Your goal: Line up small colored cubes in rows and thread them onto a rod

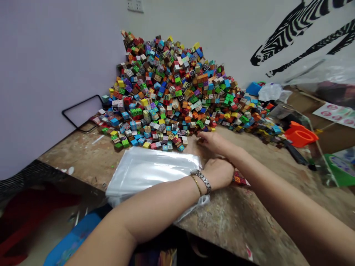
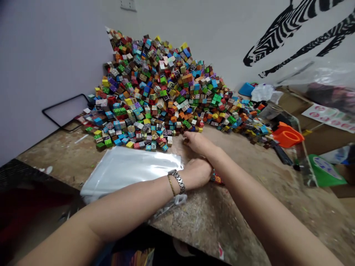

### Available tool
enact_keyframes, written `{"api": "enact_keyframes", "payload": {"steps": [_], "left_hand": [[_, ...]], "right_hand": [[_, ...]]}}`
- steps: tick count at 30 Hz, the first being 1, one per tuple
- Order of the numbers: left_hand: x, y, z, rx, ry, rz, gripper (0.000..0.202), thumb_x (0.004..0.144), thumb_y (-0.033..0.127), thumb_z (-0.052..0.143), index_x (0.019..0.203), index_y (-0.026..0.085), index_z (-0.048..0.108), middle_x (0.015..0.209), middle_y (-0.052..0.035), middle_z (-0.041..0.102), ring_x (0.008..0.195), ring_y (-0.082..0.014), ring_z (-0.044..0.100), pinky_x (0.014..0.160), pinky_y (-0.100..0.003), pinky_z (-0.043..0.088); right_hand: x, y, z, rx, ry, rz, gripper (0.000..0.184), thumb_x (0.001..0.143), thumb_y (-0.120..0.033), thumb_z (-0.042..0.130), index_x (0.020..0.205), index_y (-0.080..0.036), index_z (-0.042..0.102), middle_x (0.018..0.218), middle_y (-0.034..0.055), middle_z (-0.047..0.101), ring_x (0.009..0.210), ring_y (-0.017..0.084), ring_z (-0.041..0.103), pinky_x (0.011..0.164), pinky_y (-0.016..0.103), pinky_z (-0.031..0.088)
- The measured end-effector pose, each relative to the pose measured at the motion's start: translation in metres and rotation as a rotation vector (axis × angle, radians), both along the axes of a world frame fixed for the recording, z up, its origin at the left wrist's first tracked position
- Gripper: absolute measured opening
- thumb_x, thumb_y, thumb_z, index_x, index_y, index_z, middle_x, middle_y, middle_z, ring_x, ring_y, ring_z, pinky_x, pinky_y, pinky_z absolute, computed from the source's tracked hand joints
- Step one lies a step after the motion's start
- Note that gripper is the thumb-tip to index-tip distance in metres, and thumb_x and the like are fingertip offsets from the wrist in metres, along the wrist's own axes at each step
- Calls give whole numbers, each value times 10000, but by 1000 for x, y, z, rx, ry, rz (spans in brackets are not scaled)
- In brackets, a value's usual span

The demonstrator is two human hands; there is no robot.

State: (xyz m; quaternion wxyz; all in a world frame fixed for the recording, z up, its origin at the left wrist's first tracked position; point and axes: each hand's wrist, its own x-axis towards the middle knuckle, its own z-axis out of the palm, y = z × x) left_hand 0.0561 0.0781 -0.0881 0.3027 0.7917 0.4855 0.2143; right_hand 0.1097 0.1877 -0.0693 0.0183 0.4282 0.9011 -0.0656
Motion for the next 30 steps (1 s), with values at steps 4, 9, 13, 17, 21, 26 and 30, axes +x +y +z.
{"api": "enact_keyframes", "payload": {"steps": [4, 9, 13, 17, 21, 26, 30], "left_hand": [[-5, 1, 10, 19, 115, -52, 277, 923, 169, 477, 1069, 119, 707, 1054, -146, 718, 1011, -288, 686, 914, -451, 576], [-9, 3, 15, 105, 31, -44, 311, 942, 179, 438, 1015, 159, 740, 1058, -105, 722, 1027, -247, 669, 950, -401, 548], [-11, 7, 18, 129, -48, 64, 312, 943, 171, 454, 1070, 167, 739, 1148, -91, 698, 1089, -212, 634, 1020, -343, 502], [-13, 15, 19, 92, -125, 191, 340, 925, 111, 448, 1149, 129, 702, 1205, -113, 679, 1156, -213, 599, 1074, -331, 462], [-15, 21, 20, -8, -185, 241, 363, 892, 59, 446, 1153, 120, 690, 1208, -109, 686, 1161, -209, 598, 1066, -327, 464], [-14, 23, 19, -69, -164, 262, 419, 883, 19, 435, 1239, 86, 647, 1286, -124, 667, 1216, -205, 590, 1090, -320, 438], [-14, 24, 16, -82, -160, 246, 423, 898, 20, 413, 1249, 85, 640, 1318, -130, 655, 1232, -203, 591, 1096, -318, 435]], "right_hand": [[28, -1, -5, -48, 82, -83, 270, 855, -161, 628, 1110, -193, 713, 1024, 56, 767, 889, 186, 695, 766, 242, 506], [55, -5, -1, -177, 150, -122, 192, 824, -167, 597, 936, -198, 750, 914, 23, 776, 802, 174, 694, 732, 252, 523], [76, -14, 2, -150, 158, -133, 255, 809, -143, 600, 1016, -155, 748, 1022, 78, 772, 901, 216, 698, 799, 290, 525], [92, -27, 1, -82, 115, -192, 283, 852, -136, 580, 1077, -154, 749, 1057, 99, 769, 951, 239, 697, 839, 319, 519], [98, -43, -1, -101, 169, -210, 304, 898, -156, 578, 1155, -191, 738, 1130, 80, 758, 1008, 232, 693, 886, 324, 516], [102, -60, 1, -104, 151, -232, 288, 932, -181, 563, 1165, -179, 732, 1135, 88, 753, 1006, 228, 696, 894, 320, 519], [105, -68, 3, -110, 123, -240, 292, 950, -200, 542, 1170, -197, 734, 1131, 87, 753, 1009, 228, 696, 885, 312, 522]]}}
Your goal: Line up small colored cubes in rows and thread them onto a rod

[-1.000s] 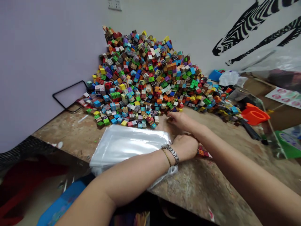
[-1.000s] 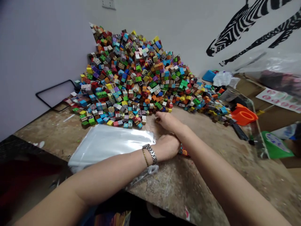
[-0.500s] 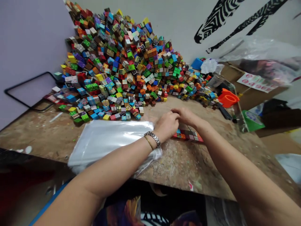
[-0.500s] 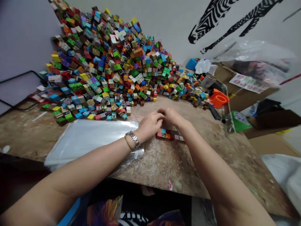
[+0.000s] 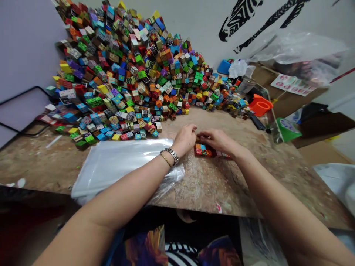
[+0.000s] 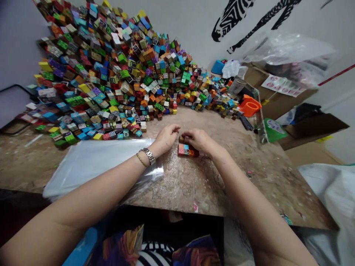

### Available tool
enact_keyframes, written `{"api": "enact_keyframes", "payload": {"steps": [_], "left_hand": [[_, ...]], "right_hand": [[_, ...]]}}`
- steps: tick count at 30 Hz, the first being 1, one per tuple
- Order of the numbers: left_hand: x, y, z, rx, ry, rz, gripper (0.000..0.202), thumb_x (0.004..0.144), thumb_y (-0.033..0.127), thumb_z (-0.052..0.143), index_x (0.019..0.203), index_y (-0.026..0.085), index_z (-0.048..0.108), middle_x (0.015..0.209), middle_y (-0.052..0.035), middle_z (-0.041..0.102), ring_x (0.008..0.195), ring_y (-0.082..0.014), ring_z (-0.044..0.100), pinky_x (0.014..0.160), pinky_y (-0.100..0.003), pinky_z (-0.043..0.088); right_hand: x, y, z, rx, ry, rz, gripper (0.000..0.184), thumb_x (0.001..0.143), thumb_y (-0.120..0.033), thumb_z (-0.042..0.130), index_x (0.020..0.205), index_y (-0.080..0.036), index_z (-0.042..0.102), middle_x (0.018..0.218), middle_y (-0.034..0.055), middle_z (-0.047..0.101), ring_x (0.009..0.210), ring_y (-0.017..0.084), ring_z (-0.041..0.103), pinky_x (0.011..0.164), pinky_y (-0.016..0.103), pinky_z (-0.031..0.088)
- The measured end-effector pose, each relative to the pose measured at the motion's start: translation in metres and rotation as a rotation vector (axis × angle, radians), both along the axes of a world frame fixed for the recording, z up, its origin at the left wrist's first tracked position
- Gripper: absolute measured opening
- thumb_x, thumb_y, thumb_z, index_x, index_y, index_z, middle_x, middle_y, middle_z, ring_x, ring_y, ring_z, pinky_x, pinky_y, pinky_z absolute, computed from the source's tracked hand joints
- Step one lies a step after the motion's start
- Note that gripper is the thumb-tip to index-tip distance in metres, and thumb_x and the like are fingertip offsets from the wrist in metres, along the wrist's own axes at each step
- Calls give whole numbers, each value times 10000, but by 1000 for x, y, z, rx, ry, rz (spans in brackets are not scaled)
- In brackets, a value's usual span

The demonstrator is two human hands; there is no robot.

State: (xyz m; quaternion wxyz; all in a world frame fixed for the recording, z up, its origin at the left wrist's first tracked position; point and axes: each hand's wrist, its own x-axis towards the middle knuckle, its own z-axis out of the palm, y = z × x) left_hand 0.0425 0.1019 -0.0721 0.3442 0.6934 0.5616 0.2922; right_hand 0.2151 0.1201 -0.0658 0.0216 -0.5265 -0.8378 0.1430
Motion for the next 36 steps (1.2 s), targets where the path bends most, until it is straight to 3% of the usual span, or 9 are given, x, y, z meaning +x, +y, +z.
{"api": "enact_keyframes", "payload": {"steps": [12, 29, 36], "left_hand": [[0, -2, 2, -69, 50, -33, 429, 922, 73, 432, 1311, 111, 611, 1293, -130, 670, 1204, -213, 616, 1075, -333, 457], [2, -2, -2, -53, 134, -97, 424, 937, 101, 451, 1333, 121, 599, 1250, -122, 693, 1178, -228, 634, 1047, -331, 474], [2, -2, -4, -35, 144, -103, 430, 926, 96, 455, 1329, 111, 605, 1257, -140, 686, 1192, -244, 626, 1039, -334, 476]], "right_hand": [[0, -17, 3, -13, 13, 10, 330, 961, -205, 486, 1173, -181, 737, 1092, 96, 750, 975, 224, 684, 873, 304, 507], [9, -22, -10, 68, 72, 22, 327, 988, -219, 464, 1148, -197, 748, 1057, 92, 736, 953, 216, 672, 872, 301, 499], [16, -30, -8, 70, 108, -20, 393, 1003, -332, 474, 1298, -159, 667, 1219, 151, 698, 1100, 279, 662, 959, 398, 509]]}}
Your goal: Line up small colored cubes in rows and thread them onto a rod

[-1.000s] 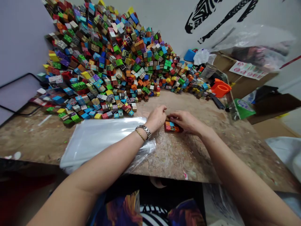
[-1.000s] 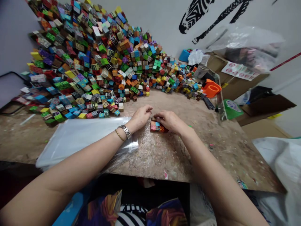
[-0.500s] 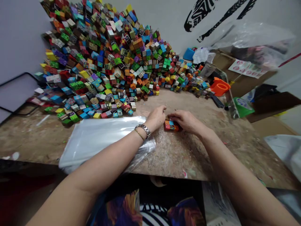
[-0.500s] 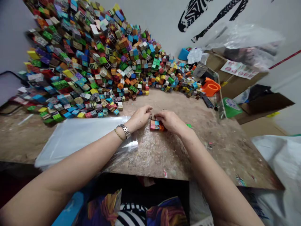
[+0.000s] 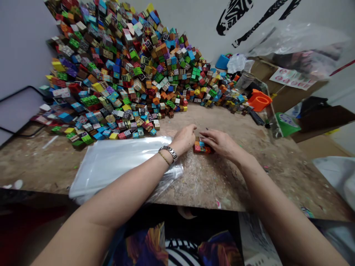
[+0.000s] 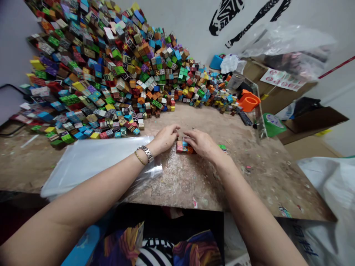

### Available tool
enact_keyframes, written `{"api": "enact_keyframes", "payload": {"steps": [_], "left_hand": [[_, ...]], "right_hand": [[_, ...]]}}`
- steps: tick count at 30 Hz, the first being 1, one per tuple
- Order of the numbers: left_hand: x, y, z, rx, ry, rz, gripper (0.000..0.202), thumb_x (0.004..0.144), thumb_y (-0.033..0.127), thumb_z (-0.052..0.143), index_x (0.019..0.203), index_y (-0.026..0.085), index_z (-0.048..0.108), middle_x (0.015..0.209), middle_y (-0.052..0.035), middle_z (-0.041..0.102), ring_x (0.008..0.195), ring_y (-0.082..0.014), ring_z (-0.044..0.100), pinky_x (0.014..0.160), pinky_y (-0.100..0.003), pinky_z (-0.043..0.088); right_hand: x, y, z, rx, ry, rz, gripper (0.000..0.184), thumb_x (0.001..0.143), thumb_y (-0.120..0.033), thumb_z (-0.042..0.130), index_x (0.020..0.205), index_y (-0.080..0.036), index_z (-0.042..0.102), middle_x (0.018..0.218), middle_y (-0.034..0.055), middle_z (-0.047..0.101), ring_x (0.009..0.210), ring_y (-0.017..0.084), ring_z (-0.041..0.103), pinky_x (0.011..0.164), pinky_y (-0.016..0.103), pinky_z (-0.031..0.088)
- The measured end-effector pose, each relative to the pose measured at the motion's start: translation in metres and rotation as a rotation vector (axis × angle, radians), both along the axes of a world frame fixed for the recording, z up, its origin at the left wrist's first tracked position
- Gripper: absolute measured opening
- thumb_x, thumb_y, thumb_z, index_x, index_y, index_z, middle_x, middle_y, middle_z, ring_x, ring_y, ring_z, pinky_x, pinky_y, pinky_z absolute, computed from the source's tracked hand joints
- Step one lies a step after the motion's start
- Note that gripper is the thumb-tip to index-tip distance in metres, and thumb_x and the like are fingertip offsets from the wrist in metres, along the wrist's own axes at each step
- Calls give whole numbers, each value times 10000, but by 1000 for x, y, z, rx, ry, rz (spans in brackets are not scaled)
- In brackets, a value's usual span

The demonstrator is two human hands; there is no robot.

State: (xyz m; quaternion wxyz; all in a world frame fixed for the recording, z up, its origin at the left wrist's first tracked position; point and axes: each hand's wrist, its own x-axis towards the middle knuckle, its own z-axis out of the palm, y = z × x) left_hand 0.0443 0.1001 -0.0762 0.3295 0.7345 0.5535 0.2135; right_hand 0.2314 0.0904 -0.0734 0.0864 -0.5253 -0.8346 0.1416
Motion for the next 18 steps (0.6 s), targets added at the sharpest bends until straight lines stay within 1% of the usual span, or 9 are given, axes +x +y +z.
{"api": "enact_keyframes", "payload": {"steps": [2, 4, 6, 7, 12, 18], "left_hand": [[0, 0, 0, 6, -1, -2, 437, 922, 86, 440, 1325, 111, 607, 1270, -139, 680, 1197, -242, 623, 1046, -337, 472], [1, -1, 0, 21, 0, -9, 446, 920, 80, 428, 1329, 105, 604, 1285, -141, 673, 1205, -246, 619, 1053, -344, 469], [1, -2, 1, 29, 10, -13, 451, 923, 81, 421, 1338, 98, 598, 1290, -143, 670, 1211, -249, 617, 1059, -347, 465], [1, -2, 2, 28, 18, -14, 453, 926, 83, 420, 1343, 97, 594, 1289, -143, 671, 1213, -250, 616, 1061, -348, 463], [0, -3, 4, 17, 42, -34, 461, 922, 94, 436, 1360, 107, 579, 1266, -132, 684, 1196, -243, 624, 1050, -343, 470], [0, -4, 4, 10, 45, -57, 482, 915, 96, 439, 1383, 102, 552, 1260, -142, 684, 1185, -242, 630, 1040, -342, 473]], "right_hand": [[4, -5, 1, 32, 16, 14, 483, 967, -420, 549, 1367, -157, 613, 1326, 167, 646, 1205, 313, 614, 1016, 445, 485], [7, -9, 1, 37, 0, 51, 629, 900, -496, 644, 1413, -141, 564, 1380, 187, 605, 1271, 345, 565, 1050, 483, 463], [8, -13, 0, 19, -36, 82, 729, 841, -535, 708, 1424, -130, 543, 1392, 204, 588, 1281, 364, 548, 1052, 505, 460], [8, -14, -1, 12, -50, 90, 741, 828, -542, 721, 1419, -133, 544, 1387, 207, 587, 1270, 366, 553, 1044, 511, 464], [5, -18, -6, 39, -72, 95, 643, 846, -555, 705, 1356, -184, 582, 1343, 181, 607, 1220, 359, 571, 1011, 524, 476], [3, -19, -8, 73, -40, 119, 530, 903, -538, 636, 1289, -175, 621, 1230, 169, 656, 1134, 347, 610, 959, 506, 503]]}}
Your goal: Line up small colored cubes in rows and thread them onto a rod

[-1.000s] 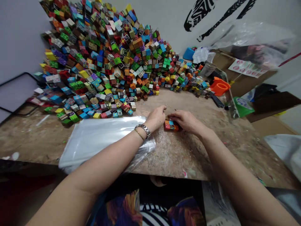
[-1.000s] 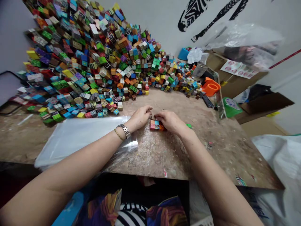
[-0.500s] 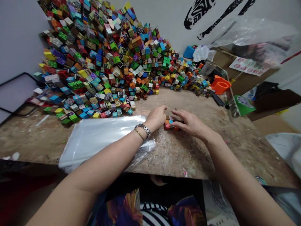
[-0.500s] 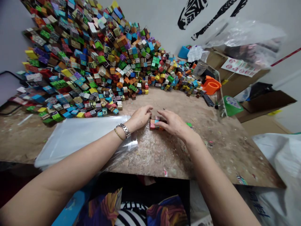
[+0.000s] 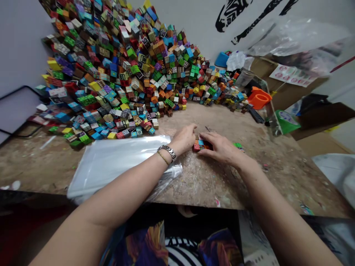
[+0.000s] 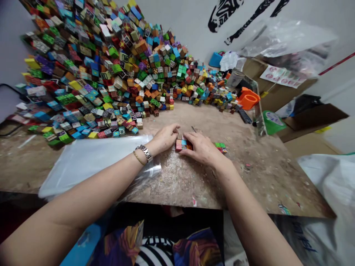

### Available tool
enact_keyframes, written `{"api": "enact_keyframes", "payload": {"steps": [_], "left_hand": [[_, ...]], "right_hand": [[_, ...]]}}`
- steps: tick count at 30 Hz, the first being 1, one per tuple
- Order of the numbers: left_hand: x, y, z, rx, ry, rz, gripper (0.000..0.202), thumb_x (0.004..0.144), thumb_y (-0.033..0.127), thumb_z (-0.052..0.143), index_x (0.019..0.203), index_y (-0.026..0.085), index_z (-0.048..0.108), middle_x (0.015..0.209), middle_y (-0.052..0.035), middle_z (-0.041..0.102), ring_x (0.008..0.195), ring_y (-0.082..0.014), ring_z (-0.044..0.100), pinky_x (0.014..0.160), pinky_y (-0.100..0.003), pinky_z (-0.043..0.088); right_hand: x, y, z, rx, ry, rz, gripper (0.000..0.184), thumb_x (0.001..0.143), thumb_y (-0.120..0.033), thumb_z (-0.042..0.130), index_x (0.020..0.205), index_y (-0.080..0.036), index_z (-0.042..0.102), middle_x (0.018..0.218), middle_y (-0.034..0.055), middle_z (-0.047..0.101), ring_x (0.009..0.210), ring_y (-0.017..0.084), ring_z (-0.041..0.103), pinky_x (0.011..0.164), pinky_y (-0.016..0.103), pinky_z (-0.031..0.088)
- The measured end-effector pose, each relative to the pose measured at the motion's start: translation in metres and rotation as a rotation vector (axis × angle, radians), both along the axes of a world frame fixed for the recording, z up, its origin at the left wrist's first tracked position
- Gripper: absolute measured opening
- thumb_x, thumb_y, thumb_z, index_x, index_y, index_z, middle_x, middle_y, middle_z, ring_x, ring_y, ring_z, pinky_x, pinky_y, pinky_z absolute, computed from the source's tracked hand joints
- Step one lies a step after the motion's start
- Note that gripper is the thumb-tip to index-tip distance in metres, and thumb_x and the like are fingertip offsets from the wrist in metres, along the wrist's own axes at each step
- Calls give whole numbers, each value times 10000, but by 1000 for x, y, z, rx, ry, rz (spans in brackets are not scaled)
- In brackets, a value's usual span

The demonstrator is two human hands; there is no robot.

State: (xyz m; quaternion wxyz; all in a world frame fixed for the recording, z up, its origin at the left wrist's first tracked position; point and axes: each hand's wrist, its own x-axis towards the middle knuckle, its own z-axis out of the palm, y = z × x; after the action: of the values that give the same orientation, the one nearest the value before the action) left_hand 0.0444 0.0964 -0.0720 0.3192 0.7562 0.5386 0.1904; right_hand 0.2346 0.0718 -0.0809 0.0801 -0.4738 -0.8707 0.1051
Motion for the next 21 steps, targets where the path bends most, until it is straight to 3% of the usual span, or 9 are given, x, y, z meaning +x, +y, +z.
{"api": "enact_keyframes", "payload": {"steps": [4, 7, 14, 21], "left_hand": [[1, 1, 0, -9, 8, 7, 485, 914, 91, 442, 1386, 112, 549, 1241, -139, 691, 1184, -247, 631, 1036, -348, 474], [2, 1, -1, -8, -2, 11, 482, 921, 95, 436, 1390, 117, 546, 1231, -135, 695, 1172, -244, 635, 1029, -345, 478], [1, 4, -4, -19, -21, 23, 493, 930, 100, 427, 1414, 111, 516, 1232, -144, 694, 1189, -249, 627, 1055, -361, 464], [1, 5, -3, -12, -26, 32, 490, 938, 101, 434, 1424, 106, 497, 1246, -156, 682, 1201, -248, 620, 1064, -361, 458]], "right_hand": [[0, 6, 2, -3, 39, -30, 369, 989, -397, 514, 1249, -182, 662, 1211, 143, 683, 1102, 299, 640, 950, 438, 513], [1, 13, 5, -9, 40, -100, 368, 1003, -310, 458, 1248, -153, 683, 1207, 146, 696, 1077, 278, 662, 935, 397, 518], [-12, 32, 13, -21, -68, -70, 326, 967, -249, 515, 1192, -175, 739, 1090, 117, 752, 991, 251, 691, 876, 331, 518], [-25, 36, 19, -73, -145, -41, 312, 972, -216, 514, 1174, -177, 749, 1103, 117, 749, 1011, 246, 692, 885, 307, 499]]}}
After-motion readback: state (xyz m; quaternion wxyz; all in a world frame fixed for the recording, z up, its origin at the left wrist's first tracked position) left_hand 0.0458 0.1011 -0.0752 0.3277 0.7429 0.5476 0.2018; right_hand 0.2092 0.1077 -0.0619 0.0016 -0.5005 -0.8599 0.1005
